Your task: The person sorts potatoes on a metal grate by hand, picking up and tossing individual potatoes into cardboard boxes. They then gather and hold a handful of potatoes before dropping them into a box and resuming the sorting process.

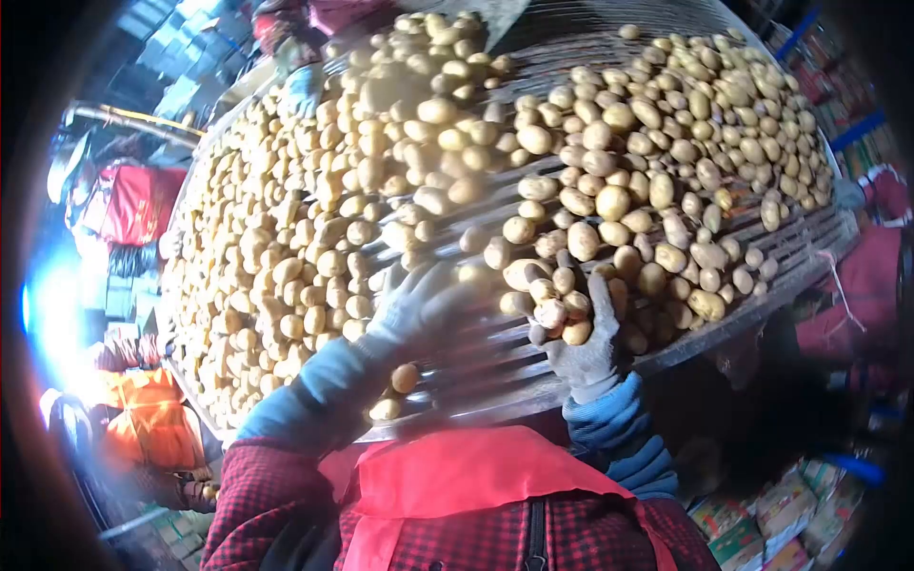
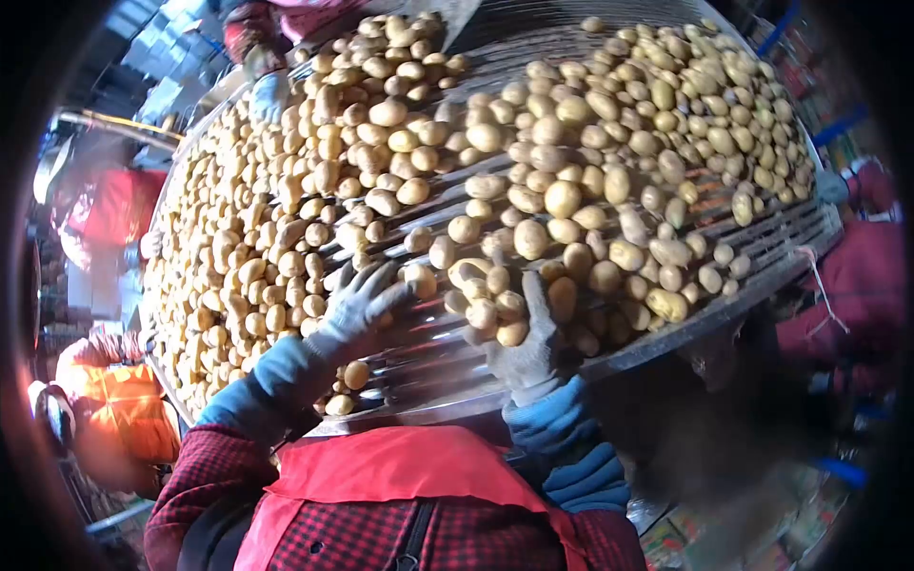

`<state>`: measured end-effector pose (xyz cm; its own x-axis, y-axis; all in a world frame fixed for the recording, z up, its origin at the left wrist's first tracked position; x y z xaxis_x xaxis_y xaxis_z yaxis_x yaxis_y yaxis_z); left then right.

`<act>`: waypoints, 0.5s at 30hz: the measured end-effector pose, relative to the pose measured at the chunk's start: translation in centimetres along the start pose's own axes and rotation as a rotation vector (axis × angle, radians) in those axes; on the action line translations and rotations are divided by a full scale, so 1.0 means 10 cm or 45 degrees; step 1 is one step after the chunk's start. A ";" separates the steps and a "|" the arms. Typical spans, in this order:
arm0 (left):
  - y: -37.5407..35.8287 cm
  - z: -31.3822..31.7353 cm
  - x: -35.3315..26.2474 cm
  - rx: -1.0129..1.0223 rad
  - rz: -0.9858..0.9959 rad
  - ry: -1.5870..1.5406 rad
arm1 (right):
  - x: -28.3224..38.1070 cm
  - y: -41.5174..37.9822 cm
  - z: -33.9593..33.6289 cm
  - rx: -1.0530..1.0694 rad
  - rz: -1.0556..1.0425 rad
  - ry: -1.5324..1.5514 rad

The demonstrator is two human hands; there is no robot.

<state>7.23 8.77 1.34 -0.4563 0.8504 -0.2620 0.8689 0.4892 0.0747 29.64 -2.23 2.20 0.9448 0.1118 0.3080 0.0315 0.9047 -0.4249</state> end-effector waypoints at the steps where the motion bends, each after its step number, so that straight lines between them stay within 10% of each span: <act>1: -0.22 0.03 0.03 -0.034 -0.023 0.173 | -0.01 0.01 -0.04 -0.035 0.026 -0.015; 9: -0.55 -0.58 0.37 -0.278 -0.279 0.121 | -0.03 0.05 -0.10 -0.090 0.007 -0.191; 15: 0.44 -0.15 0.70 0.079 -0.159 0.405 | -0.01 0.08 -0.17 0.103 0.091 0.003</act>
<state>7.55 17.16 1.24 -0.5883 0.8072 0.0487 0.8082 0.5890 -0.0002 30.16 -2.25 0.39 0.9444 0.1764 0.2773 -0.0625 0.9247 -0.3755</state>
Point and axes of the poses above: each hand's wrist, its own y-axis towards the middle knuckle, its own z-axis out of the palm, x = y × z, the point moved 2 cm from there along y, towards the middle knuckle
